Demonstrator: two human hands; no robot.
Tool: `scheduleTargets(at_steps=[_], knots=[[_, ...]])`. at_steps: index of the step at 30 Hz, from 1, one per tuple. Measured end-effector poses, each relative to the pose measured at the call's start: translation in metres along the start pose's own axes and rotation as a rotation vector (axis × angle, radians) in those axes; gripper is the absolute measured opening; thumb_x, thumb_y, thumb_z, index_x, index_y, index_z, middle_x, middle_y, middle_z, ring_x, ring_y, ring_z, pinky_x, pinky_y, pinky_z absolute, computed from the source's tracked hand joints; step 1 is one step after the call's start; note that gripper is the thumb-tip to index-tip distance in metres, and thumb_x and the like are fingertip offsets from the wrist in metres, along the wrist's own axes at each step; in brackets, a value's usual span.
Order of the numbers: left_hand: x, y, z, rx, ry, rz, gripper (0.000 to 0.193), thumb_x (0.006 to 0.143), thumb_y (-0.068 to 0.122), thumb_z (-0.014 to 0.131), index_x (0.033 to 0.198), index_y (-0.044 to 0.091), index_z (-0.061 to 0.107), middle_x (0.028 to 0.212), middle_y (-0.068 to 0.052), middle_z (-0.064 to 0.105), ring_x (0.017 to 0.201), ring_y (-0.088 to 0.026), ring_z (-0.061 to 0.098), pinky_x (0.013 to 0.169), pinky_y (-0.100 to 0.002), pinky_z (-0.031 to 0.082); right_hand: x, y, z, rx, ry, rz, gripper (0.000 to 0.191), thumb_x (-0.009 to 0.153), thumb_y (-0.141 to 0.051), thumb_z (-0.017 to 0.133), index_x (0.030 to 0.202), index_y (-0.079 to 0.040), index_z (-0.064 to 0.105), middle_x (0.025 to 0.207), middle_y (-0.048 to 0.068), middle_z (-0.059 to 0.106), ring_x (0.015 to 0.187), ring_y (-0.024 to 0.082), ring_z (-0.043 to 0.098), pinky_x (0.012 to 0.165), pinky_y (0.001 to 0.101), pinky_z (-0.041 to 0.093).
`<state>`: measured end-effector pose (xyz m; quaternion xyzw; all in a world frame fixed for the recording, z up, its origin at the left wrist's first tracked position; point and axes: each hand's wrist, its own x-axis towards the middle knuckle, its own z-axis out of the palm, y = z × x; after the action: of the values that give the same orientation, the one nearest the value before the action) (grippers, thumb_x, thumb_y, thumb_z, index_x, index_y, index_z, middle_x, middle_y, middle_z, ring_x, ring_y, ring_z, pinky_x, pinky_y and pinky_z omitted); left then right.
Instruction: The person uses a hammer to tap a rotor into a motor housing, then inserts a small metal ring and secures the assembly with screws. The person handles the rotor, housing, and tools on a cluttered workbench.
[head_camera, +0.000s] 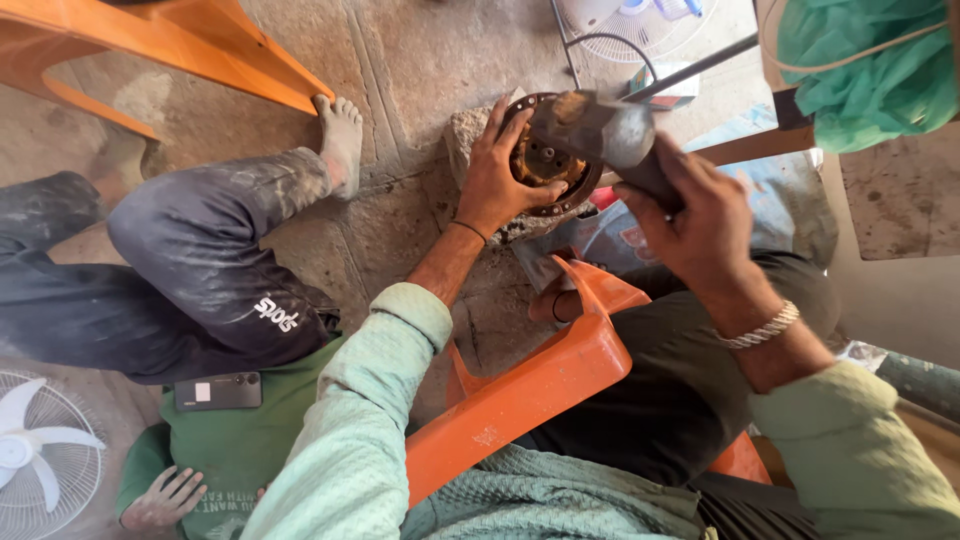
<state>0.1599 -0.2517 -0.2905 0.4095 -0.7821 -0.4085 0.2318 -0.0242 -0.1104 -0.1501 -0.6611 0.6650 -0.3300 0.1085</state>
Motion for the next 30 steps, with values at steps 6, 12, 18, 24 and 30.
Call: scheduleTargets(at_steps=[6,12,18,24,30], knots=[[0.004,0.003,-0.003,0.07,0.053,0.1,0.112,0.06,0.052,0.097,0.15,0.007,0.049,0.166,-0.019,0.024,0.15,-0.041,0.036,0.122,-0.055,0.036,0.01,0.002,0.018,-0.332,-0.271,0.189,0.05,0.09,-0.037,0.083,0.134,-0.017,0.071,0.077,0.013,0.069,0.067,0.034,0.068,0.056,0.0461,0.051],[0.0,0.005,-0.006,0.032,0.028,0.04,0.111,0.06,0.048,0.099,0.15,0.008,0.05,0.168,-0.02,0.025,0.149,-0.043,0.035,0.121,-0.055,0.036,-0.004,0.006,0.013,0.037,-0.004,0.075,0.052,0.1,-0.031,0.075,0.145,-0.013,0.058,0.102,0.014,0.07,0.082,0.028,0.072,0.071,0.0415,0.057],[0.0,0.015,-0.005,0.06,0.008,0.022,0.107,0.058,0.043,0.098,0.15,0.01,0.052,0.168,-0.02,0.024,0.15,-0.041,0.035,0.122,-0.053,0.037,0.002,0.012,0.016,-0.254,-0.226,0.13,0.051,0.091,-0.033,0.081,0.137,-0.018,0.066,0.085,0.011,0.073,0.071,0.036,0.069,0.059,0.0497,0.052],[-0.001,0.011,-0.008,0.031,0.014,0.03,0.109,0.06,0.045,0.099,0.147,0.002,0.05,0.166,-0.023,0.027,0.15,-0.042,0.035,0.12,-0.052,0.037,-0.001,0.0,0.013,-0.119,-0.149,0.204,0.054,0.095,-0.039,0.073,0.143,-0.02,0.061,0.087,0.011,0.072,0.066,0.031,0.069,0.061,0.0462,0.054],[0.007,0.017,-0.017,0.003,0.013,0.069,0.105,0.06,0.041,0.098,0.147,0.003,0.053,0.163,-0.026,0.029,0.148,-0.043,0.041,0.118,-0.05,0.042,0.008,0.002,0.028,-0.27,-0.227,0.167,0.051,0.093,-0.038,0.077,0.138,-0.019,0.064,0.09,0.01,0.075,0.075,0.035,0.071,0.062,0.0479,0.054]])
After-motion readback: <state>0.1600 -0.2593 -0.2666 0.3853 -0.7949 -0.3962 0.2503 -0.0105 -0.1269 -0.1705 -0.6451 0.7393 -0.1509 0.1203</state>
